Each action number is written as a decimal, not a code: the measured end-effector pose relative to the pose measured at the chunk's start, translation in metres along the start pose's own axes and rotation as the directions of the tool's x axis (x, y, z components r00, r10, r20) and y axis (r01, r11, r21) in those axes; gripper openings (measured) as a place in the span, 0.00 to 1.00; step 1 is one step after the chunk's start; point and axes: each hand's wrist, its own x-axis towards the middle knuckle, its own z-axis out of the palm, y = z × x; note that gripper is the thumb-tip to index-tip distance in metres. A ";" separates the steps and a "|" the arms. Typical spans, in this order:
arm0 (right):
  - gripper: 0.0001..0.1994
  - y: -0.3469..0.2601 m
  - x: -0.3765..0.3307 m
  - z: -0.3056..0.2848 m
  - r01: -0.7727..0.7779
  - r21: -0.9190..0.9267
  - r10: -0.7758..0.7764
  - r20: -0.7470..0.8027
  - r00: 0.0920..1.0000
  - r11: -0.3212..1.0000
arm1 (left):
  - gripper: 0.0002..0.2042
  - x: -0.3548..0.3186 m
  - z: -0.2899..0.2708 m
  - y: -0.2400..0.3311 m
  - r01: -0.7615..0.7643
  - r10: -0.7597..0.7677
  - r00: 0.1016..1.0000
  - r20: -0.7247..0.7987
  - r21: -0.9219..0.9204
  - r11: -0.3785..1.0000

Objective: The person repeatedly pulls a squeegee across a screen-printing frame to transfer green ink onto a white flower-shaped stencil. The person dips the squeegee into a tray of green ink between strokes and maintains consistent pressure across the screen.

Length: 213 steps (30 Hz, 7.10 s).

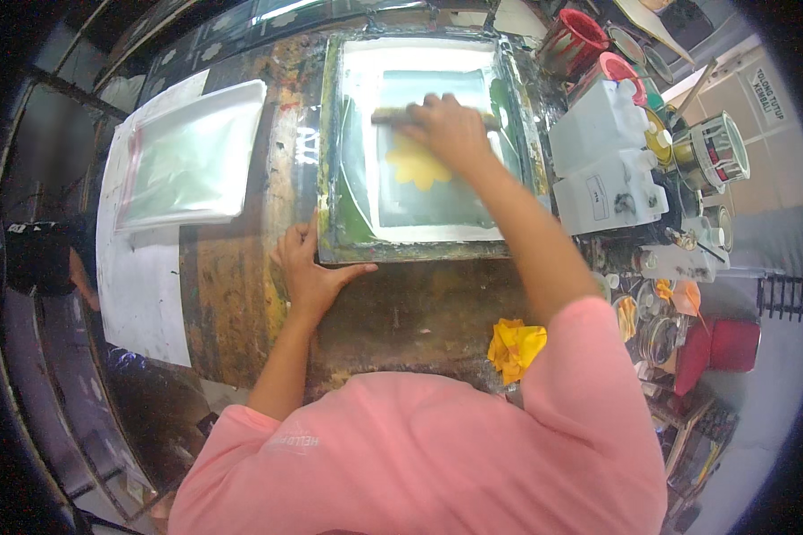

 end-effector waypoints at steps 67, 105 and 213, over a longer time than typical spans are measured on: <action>0.24 -0.053 0.063 -0.244 0.058 -0.097 -0.097 -0.467 0.879 0.994 | 0.31 0.069 -0.162 -0.098 0.194 -0.351 0.871 -0.344 -0.416 0.889; 0.27 -0.063 0.054 -0.245 0.025 -0.083 -0.062 -0.482 0.874 0.996 | 0.30 0.096 -0.044 0.023 -0.171 0.093 0.938 0.335 0.212 0.962; 0.25 -0.062 0.031 -0.234 0.059 -0.086 -0.092 -0.457 0.885 0.995 | 0.54 0.018 -0.025 0.031 -0.082 0.071 0.996 0.047 0.297 0.952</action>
